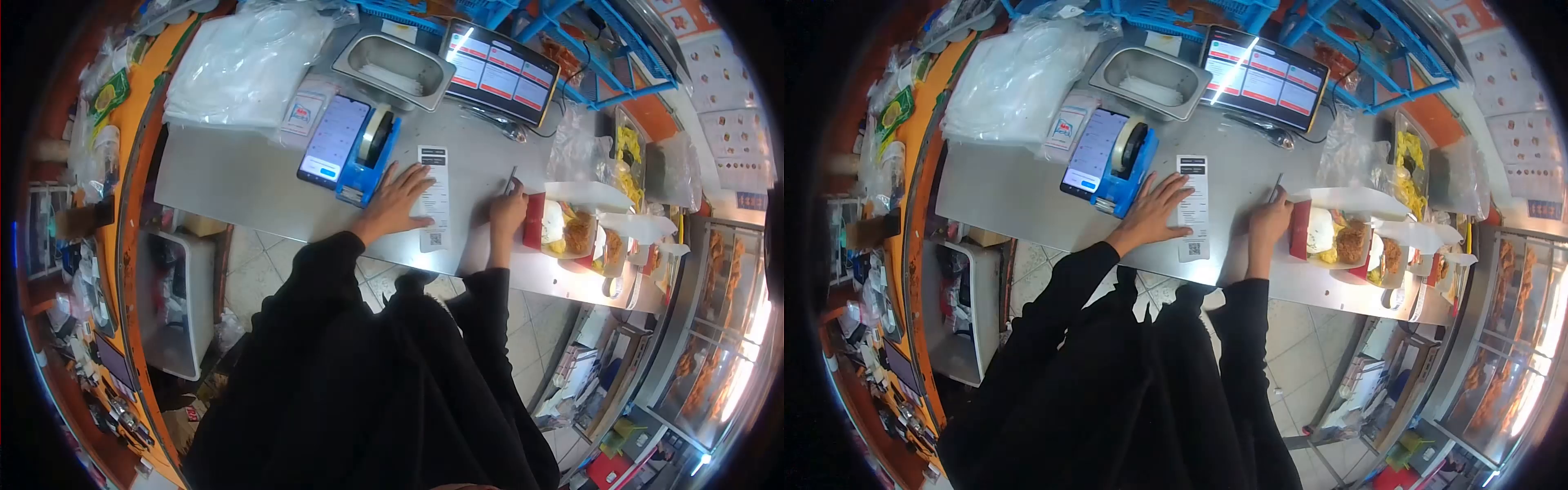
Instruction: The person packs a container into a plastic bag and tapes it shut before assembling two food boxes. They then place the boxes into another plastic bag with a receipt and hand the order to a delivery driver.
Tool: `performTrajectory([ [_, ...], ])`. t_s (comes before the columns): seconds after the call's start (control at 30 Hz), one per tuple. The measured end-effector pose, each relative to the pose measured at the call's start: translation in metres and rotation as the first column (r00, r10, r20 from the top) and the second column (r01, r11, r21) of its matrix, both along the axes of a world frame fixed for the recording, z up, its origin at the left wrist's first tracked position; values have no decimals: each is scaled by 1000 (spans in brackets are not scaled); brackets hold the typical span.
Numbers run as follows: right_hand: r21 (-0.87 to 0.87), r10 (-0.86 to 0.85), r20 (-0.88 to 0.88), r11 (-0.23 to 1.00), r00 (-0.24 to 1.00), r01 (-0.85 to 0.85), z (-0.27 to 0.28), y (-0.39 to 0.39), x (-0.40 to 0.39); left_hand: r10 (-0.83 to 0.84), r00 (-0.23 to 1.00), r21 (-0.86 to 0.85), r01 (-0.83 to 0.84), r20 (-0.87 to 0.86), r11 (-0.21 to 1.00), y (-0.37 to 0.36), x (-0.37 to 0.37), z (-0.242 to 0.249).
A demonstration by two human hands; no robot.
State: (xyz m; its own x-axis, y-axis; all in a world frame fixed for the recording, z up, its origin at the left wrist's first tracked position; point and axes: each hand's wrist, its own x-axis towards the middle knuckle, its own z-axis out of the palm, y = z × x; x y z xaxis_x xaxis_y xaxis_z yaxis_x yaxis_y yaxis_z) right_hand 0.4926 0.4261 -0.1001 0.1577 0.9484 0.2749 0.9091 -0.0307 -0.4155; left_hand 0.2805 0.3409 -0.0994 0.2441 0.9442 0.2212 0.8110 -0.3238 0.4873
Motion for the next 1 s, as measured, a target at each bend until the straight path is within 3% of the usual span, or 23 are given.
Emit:
performTrajectory([
  [0.07, -256, 196, -195, 936, 961, -243, 13, -13, 5, -6, 1000, -22, 6, -11, 1000, 0, 0, -6],
  [0.1, -259, 199, -187, 934, 962, -244, 23, -20, 1, -2, 1000, -23, 2, -2, 1000, 1, 1, -7],
  [0.13, -347, -2, -709, 871, 705, -347, 35, -28, -6, 3, 1000, -23, -3, -6, 1000, 1, 1, -8],
  [0.17, -350, -286, -936, 804, 205, -480, 46, -34, -15, 7, 1000, -25, -7, -10, 1000, 1, 1, -8],
  [0.2, -292, -386, -920, 791, -68, -538, 55, -38, -25, 11, 1000, -28, -12, -5, 1000, 1, 1, -9],
  [0.23, -297, -390, -919, 788, -64, -539, 57, -42, -36, 16, 1000, -39, -16, -10, 999, 1, 1, -8],
  [0.3, -98, -175, -978, 867, -113, -489, 54, -53, -60, 17, 1000, -55, -18, -15, 998, 1, 1, -8],
  [0.33, -82, -60, -996, 888, 63, -452, 49, -58, -73, 18, 1000, -50, -18, 3, 999, 1, 1, -8],
  [0.37, -87, -65, -996, 889, 64, -450, 33, -57, -72, 17, 1000, -44, -16, 20, 999, 1, 1, -8],
  [0.43, -44, 123, -948, 863, 293, -504, -1, -57, -72, 6, 1000, -59, -6, 6, 998, 0, 0, -5],
  [0.47, -4, 175, -898, 914, 404, -405, -9, -64, -75, 0, 1000, -67, -1, -11, 998, 0, 0, -3],
  [0.6, 88, 186, -884, 967, 429, -239, 3, -77, -86, -3, 1000, -79, 4, 6, 997, 0, 0, -4],
  [0.73, 9, 190, -849, 938, 492, -345, -14, -74, -67, 4, 1000, -73, -4, 6, 997, 1, 0, -4],
  [0.8, 327, 459, -807, 871, 372, -366, -38, -68, -55, 10, 1000, -80, -10, -1, 997, 1, 1, -5],
  [0.83, 326, 459, -808, 871, 371, -368, -21, -70, -64, 10, 1000, -74, -10, 8, 997, 1, 1, -6],
  [0.9, 16, 63, -839, 996, 541, -92, 18, -76, -77, 10, 1000, -71, -9, 17, 997, 1, 1, -8],
  [1.0, 49, 138, -867, 980, 480, -192, 41, -79, -83, 1, 1000, -68, -1, -7, 998, 1, 1, -9],
])
